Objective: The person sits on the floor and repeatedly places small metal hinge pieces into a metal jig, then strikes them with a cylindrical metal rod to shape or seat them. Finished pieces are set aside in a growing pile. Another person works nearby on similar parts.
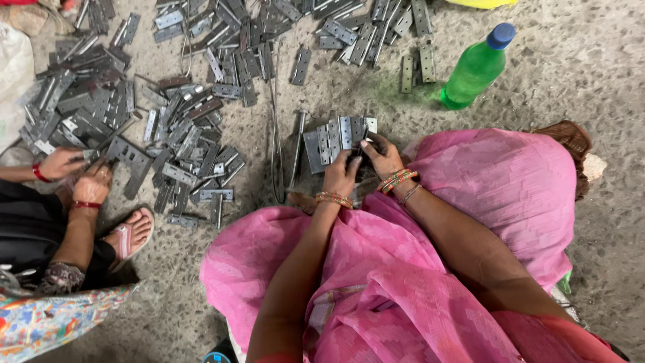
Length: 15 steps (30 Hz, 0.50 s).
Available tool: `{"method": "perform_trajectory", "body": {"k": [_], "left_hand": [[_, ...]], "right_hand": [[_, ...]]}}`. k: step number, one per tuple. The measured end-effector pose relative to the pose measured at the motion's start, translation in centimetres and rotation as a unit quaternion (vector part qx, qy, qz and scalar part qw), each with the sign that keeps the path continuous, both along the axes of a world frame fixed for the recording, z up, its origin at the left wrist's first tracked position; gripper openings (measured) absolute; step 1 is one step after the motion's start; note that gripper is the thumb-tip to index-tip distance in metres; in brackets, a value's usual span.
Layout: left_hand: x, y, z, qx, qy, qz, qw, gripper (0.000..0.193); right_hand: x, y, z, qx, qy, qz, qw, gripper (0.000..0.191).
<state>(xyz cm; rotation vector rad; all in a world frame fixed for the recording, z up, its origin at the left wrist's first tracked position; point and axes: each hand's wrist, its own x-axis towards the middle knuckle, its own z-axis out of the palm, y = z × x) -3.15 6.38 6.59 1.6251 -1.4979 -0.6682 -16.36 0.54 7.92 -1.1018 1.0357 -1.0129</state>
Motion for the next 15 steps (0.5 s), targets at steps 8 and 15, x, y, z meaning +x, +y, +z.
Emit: {"method": "perform_trajectory", "body": {"k": [8, 15], "left_hand": [[-0.5, -0.2, 0.3, 0.003, -0.063, 0.109, 0.992, 0.018], [1.1, -0.9, -0.1, 0.146, 0.226, 0.031, 0.963, 0.018]], "right_hand": [[-0.1, 0.9, 0.4, -0.089, 0.183, -0.023, 0.979, 0.018], [-0.3, -0.4, 0.4, -0.055, -0.009, 0.024, 0.998, 0.017]]}}
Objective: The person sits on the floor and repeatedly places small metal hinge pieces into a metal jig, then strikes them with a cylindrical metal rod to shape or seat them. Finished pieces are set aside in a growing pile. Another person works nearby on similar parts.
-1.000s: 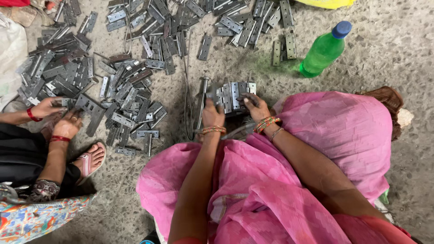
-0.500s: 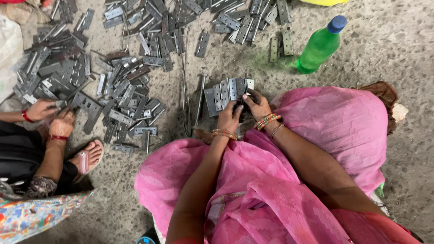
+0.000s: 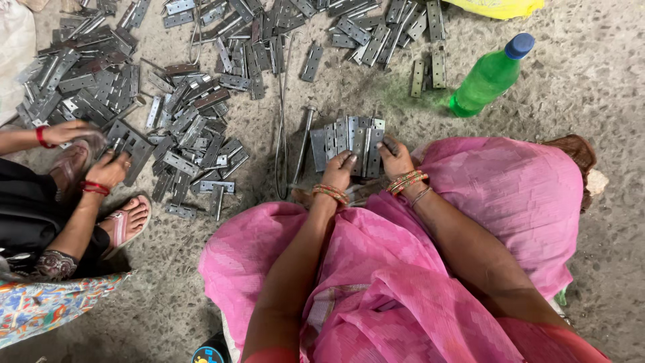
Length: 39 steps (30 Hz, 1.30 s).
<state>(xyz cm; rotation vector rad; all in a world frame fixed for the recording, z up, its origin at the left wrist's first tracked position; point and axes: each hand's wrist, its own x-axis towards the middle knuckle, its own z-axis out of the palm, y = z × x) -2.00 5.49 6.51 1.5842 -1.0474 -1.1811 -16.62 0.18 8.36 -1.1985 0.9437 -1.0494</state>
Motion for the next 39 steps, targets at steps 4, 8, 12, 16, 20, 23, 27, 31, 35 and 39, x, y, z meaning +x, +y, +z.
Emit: {"method": "perform_trajectory", "body": {"k": [4, 8, 12, 16, 20, 23, 27, 31, 35, 39], "left_hand": [[1.3, -0.7, 0.4, -0.017, 0.011, 0.009, 1.0, 0.02], [2.8, -1.1, 0.7, -0.074, -0.231, 0.054, 0.969, 0.026], [5.4, -1.3, 1.5, -0.057, -0.316, 0.104, 0.941, 0.019], [6.2, -1.4, 2.0, -0.059, -0.383, 0.129, 0.913, 0.016], [3.2, -1.5, 0.9, 0.031, -0.436, 0.047, 0.898, 0.015], [0.0, -1.5, -0.4, -0.024, -0.487, -0.038, 0.872, 0.023], [-1.0, -1.4, -1.2, -0.059, -0.531, -0.063, 0.843, 0.023], [2.1, -1.8, -0.9, -0.045, -0.446, 0.019, 0.894, 0.032], [5.1, -2.5, -0.7, 0.06, -0.412, 0.08, 0.906, 0.043], [5.3, -3.5, -0.5, 0.087, -0.411, 0.073, 0.905, 0.056]], "right_hand": [[0.5, -0.7, 0.7, 0.0, 0.007, 0.04, 0.999, 0.019], [0.6, -1.3, 0.9, 0.147, -0.088, -0.076, 0.982, 0.026], [0.1, -2.6, 0.2, 0.084, 0.009, -0.221, 0.972, 0.03], [0.3, -3.8, -0.5, 0.09, 0.165, -0.189, 0.964, 0.042], [0.9, -4.3, -1.1, 0.143, 0.176, -0.128, 0.966, 0.042], [1.2, -4.4, -1.8, 0.137, 0.112, -0.14, 0.974, 0.044], [1.1, -4.5, -3.2, 0.115, 0.073, -0.149, 0.979, 0.041], [1.3, -4.6, -4.0, 0.089, 0.122, -0.167, 0.974, 0.036], [1.5, -4.5, -3.7, 0.148, 0.079, -0.193, 0.967, 0.035], [1.7, -4.4, -3.0, 0.166, 0.087, -0.189, 0.964, 0.041]]}}
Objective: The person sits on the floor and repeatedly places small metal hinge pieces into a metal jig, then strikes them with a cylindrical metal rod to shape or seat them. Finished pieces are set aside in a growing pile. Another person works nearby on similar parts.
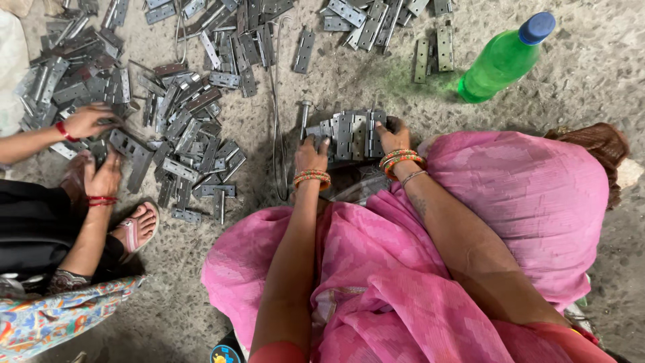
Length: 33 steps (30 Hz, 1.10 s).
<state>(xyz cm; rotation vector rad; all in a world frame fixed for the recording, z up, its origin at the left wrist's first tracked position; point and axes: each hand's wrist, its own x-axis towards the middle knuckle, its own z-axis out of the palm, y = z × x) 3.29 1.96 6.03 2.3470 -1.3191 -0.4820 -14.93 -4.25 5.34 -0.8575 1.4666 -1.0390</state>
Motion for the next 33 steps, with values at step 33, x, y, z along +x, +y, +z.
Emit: {"method": "perform_trajectory", "body": {"k": [33], "left_hand": [[-5.4, -7.9, 0.7, 0.115, 0.359, -0.087, 0.922, 0.065]], "right_hand": [[-1.3, -0.8, 3.7, 0.067, -0.009, -0.117, 0.991, 0.096]]}}
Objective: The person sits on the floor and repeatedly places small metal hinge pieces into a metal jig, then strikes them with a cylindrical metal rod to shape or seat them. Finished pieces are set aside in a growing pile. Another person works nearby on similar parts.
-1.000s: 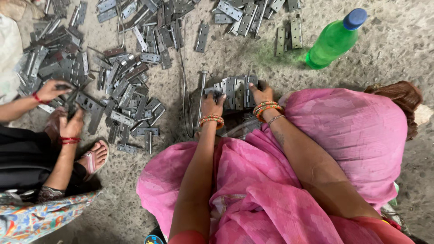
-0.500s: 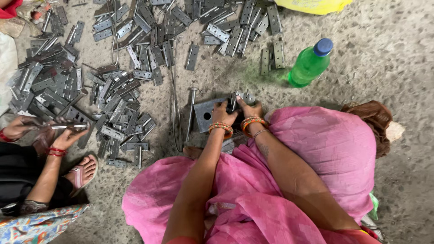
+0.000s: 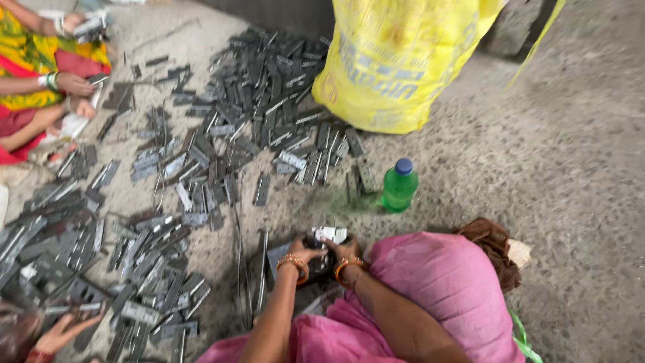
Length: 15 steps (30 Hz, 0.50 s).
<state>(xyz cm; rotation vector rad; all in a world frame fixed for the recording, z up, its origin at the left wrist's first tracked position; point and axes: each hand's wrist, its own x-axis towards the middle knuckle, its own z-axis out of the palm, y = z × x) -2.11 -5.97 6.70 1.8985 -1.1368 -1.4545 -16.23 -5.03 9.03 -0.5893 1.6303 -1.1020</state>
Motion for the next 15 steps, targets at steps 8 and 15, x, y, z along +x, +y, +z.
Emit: {"method": "perform_trajectory", "body": {"k": [8, 15], "left_hand": [[-0.6, 0.4, 0.3, -0.052, -0.201, -0.054, 0.977, 0.077], [-0.3, 1.9, -0.5, -0.145, -0.043, -0.002, 0.989, 0.056]], "right_hand": [[0.3, 0.1, 0.7, 0.041, -0.092, -0.014, 0.995, 0.086], [0.9, 0.3, -0.7, -0.027, -0.205, 0.062, 0.976, 0.061]]}}
